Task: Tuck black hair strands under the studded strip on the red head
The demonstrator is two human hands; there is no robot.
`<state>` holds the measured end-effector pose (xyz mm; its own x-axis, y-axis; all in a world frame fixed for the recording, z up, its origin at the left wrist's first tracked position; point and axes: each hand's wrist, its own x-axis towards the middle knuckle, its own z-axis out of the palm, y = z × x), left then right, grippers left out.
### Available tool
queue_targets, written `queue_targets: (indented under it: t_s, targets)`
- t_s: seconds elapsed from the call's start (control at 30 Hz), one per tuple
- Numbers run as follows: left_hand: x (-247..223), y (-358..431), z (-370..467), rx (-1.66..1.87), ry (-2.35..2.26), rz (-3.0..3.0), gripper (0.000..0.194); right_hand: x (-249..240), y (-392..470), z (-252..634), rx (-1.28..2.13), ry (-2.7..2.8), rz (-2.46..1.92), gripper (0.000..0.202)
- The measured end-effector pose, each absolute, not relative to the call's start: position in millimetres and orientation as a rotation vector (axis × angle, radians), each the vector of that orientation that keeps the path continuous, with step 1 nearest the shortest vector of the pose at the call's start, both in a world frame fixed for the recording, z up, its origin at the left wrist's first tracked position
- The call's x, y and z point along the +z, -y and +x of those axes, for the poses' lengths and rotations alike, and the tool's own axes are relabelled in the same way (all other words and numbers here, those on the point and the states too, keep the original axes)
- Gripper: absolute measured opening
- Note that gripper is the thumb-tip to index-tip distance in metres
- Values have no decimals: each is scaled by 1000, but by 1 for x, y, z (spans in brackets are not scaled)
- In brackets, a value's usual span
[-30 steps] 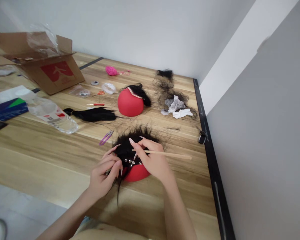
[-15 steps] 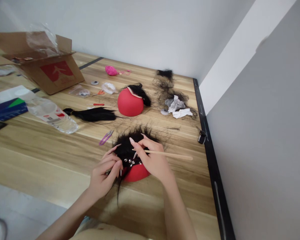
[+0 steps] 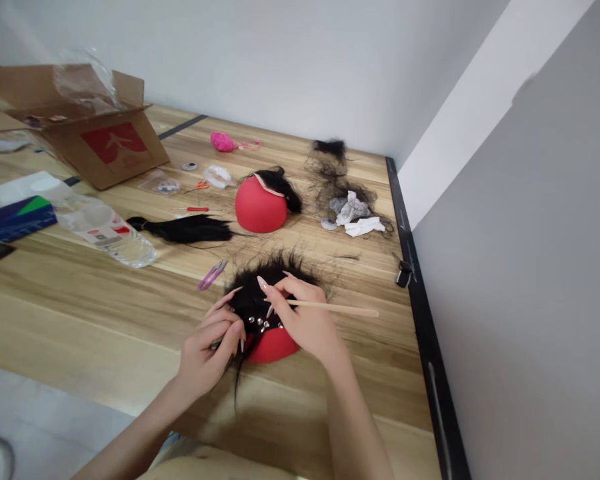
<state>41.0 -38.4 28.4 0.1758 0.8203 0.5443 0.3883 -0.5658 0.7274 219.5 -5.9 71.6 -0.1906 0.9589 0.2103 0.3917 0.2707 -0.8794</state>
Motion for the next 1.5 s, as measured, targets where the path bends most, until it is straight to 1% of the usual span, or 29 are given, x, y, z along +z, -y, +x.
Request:
queue_targets:
  t_s: [0.3,1.0,1.5]
  targets:
    - [28,38,41,1362,-1138,2035,36,71,5,219,854,1736,-1186,32]
    - [25,37,41,1316,-1154,2037,36,70,5,221,880,1734,-1254,32]
    - [30,38,42,1313,-1177,2044,37,75,7,219,988,1662,-1307,32]
